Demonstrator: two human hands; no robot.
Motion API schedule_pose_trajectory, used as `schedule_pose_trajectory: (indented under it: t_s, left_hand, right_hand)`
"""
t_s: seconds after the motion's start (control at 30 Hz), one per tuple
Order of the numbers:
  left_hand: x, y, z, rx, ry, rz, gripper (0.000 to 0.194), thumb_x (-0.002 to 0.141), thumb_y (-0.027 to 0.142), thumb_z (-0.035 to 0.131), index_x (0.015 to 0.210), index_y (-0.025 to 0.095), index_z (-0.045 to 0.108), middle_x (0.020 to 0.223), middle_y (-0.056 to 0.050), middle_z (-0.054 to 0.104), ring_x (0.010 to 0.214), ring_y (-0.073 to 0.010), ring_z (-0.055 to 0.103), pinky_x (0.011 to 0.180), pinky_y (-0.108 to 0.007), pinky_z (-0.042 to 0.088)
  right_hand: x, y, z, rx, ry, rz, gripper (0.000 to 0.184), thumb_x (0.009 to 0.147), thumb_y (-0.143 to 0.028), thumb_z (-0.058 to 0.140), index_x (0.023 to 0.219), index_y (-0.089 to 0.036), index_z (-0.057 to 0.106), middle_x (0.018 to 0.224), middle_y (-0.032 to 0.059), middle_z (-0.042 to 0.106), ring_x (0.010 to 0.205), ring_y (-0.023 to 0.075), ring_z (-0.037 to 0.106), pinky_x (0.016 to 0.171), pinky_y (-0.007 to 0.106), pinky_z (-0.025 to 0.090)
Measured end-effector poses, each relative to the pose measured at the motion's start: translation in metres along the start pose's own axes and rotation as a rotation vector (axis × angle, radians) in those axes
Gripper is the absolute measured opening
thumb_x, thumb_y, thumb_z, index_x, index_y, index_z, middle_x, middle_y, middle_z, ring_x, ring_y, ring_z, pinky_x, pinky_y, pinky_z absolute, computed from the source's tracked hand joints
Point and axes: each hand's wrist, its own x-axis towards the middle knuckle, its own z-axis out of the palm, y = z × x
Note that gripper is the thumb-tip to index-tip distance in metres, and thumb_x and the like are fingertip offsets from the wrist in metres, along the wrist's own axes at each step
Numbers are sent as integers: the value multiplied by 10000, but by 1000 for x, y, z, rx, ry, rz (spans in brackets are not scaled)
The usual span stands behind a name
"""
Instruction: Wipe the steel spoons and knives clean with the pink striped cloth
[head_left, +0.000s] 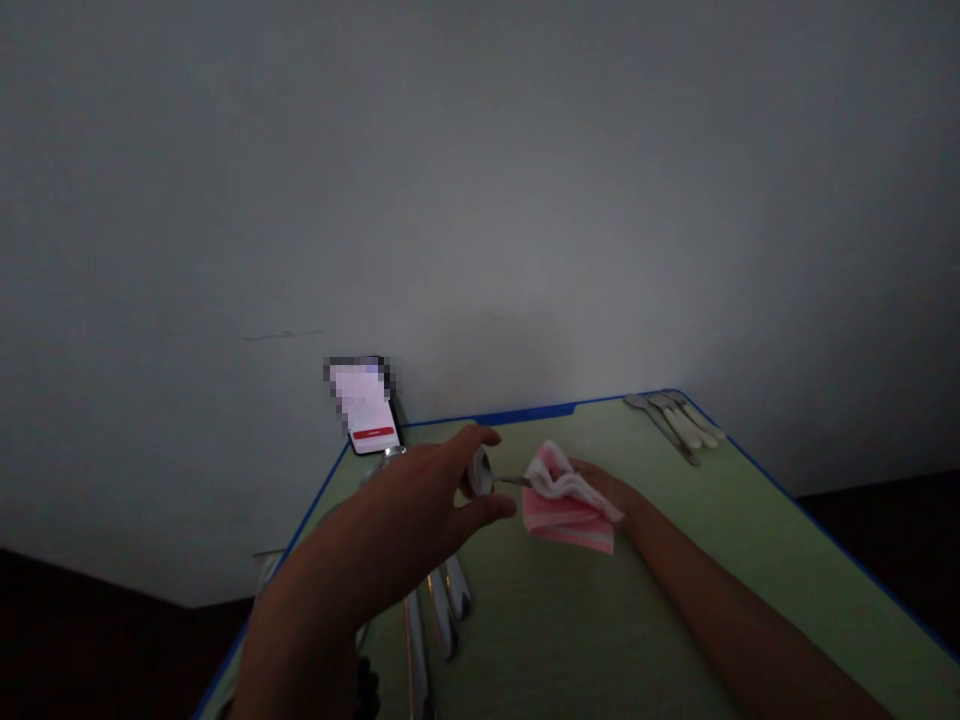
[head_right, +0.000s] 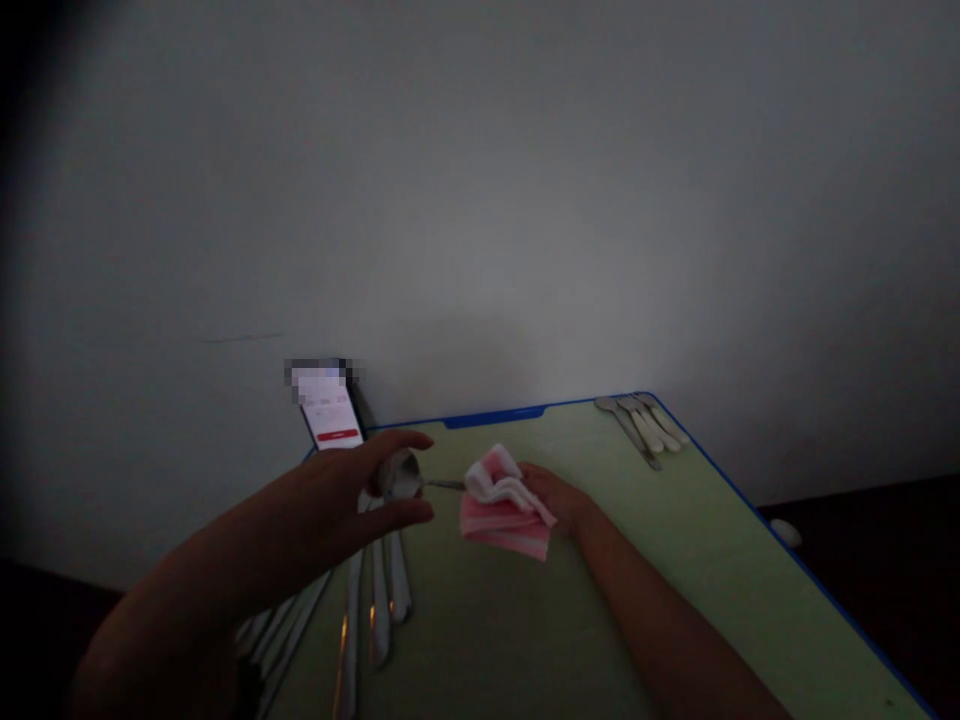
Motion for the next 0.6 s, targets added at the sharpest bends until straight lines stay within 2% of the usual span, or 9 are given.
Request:
schedule_pose_trajectory:
  t_s: [0.13,0.27,0.43,0.5,0.6]
  left_hand:
    - [6,-3,5,49,-13,-53,433,710,579,549,933,212,602,678,-18,638,555,-162,575,467,-222,344]
    - [1,2,5,186,-107,-149,512,753,664,403,773,197,614,672,-42,630,572,-172,562,481,-239,324]
    - [3,10,4,233,-180,-91,547,810,635,309,688,192,606,646,-38,632,569,-166,545,496,-255,315]
    - [10,8,10,224,-202,-78,524,830,594,310,673,186,599,645,-40,640,566,-163,548,490,-253,306]
    - [23,1,26,218,-205,-78,433,831,534,364,757,186,610,721,-56,662,638,-185,582,521,-260,333]
  right_hand:
    - [-3,1,17,108,-75,110,251,636,-391,660,760,-173,633,682,24,610,570,134,527,562,262,417]
    - [-2,0,25,160,-140,179,340,572,-413,715,735,-131,613,631,5,588,544,108,498,531,239,378]
    - [0,0,21,63,-232,205,328,574,-423,710,702,-138,609,631,-13,583,542,87,484,525,222,368]
    - [0,0,18,22,-213,189,314,606,-427,689,700,-137,615,637,-9,578,534,83,476,518,220,369]
    - [2,3,12,-6,-197,165,329,638,-431,672,757,-128,625,670,5,590,560,97,506,545,235,395]
